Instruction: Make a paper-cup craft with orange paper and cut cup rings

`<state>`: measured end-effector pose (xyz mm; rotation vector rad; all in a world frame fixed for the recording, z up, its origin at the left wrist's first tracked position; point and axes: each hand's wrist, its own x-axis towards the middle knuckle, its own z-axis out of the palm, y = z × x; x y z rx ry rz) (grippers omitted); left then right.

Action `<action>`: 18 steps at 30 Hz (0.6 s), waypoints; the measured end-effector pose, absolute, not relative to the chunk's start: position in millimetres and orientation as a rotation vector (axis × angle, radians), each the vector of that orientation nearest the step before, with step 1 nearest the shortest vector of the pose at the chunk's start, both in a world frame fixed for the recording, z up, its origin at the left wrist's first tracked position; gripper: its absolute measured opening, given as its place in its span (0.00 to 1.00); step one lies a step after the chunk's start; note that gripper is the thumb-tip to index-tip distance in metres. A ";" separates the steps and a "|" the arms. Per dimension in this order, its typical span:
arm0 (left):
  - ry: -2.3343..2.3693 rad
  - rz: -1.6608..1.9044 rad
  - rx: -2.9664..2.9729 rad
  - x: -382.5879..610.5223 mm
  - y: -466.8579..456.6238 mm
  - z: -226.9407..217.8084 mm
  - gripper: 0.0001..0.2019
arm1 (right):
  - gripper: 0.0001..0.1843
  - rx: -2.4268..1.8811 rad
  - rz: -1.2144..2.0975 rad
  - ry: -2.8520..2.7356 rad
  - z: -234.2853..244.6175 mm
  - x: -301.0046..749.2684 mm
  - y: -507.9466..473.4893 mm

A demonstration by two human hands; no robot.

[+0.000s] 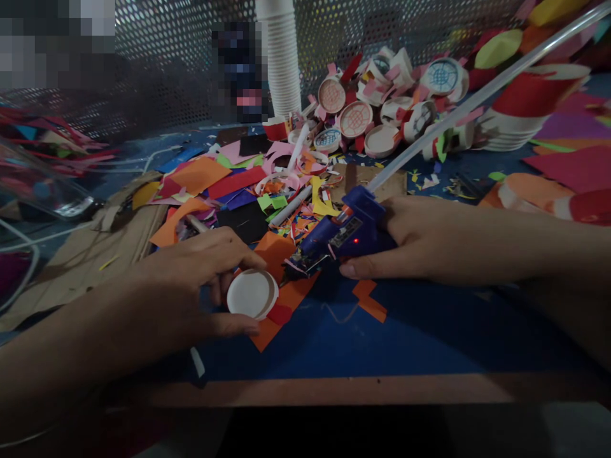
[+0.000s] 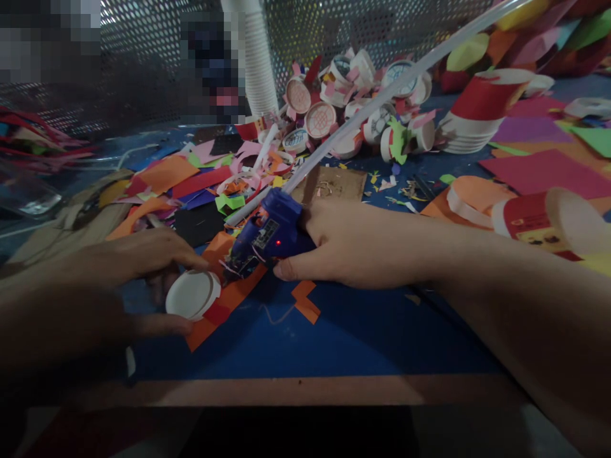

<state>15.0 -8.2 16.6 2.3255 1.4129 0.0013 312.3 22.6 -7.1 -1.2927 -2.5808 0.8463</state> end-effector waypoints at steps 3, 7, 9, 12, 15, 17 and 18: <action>1.372 0.007 2.335 11.8 -7.8 15.1 0.17 | 0.19 -1.285 0.840 -2.600 -7.1 311.4 22.2; 1.364 0.009 2.356 12.3 -8.0 16.0 0.16 | 0.19 -1.277 0.831 -2.576 -6.1 310.5 20.7; 1.371 0.012 2.353 14.0 -8.2 16.9 0.14 | 0.19 -1.300 0.806 -2.580 -5.8 310.3 20.6; 1.370 0.033 2.338 14.8 -8.1 17.5 0.15 | 0.19 -1.309 0.785 -2.607 -6.0 310.1 21.4; 1.350 0.044 2.351 13.2 -7.6 16.9 0.15 | 0.19 -1.309 0.788 -2.600 -6.4 309.8 22.1; 1.332 0.064 2.373 12.5 -7.5 16.1 0.16 | 0.19 -1.290 0.797 -2.605 -6.3 309.4 22.1; 1.330 0.072 2.381 12.5 -7.6 15.7 0.16 | 0.18 -1.267 0.799 -2.609 -6.0 309.2 22.0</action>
